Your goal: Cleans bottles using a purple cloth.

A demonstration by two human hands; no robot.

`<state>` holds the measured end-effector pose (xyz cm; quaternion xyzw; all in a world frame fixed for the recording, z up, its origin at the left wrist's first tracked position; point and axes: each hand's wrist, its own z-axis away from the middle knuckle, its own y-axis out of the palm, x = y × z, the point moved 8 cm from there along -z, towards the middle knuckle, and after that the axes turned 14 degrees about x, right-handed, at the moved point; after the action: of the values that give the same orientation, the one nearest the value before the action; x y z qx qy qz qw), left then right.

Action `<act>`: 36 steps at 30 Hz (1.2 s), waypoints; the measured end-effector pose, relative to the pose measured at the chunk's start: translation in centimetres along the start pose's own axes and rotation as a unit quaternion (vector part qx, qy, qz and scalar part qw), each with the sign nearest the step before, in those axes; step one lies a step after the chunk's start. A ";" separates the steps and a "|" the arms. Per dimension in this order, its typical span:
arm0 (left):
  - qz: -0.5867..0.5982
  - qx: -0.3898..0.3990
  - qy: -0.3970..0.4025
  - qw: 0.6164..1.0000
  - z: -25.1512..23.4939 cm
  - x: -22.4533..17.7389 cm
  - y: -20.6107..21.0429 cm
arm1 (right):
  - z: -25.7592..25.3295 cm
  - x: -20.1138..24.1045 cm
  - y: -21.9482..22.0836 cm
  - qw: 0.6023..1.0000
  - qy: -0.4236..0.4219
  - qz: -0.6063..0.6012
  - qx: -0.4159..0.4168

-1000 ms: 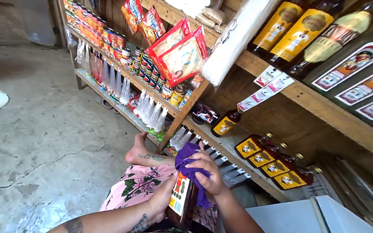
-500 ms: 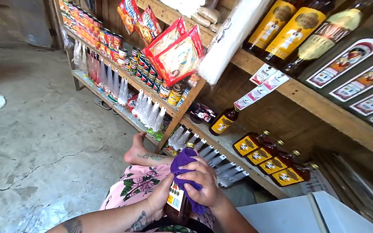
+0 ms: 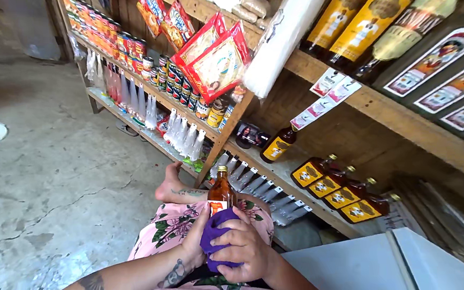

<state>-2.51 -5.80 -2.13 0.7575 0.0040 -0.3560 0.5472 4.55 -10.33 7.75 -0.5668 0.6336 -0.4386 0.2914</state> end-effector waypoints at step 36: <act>-0.004 -0.040 0.156 0.987 0.6 -2.1 0.0 | 4.8 -3.9 2.3 0.973 0.196 -0.025 -0.123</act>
<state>-4.43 -5.50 -1.10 0.7815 0.1068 -0.2351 0.5679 8.35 -7.68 3.11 -0.5169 0.7131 -0.4670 0.0793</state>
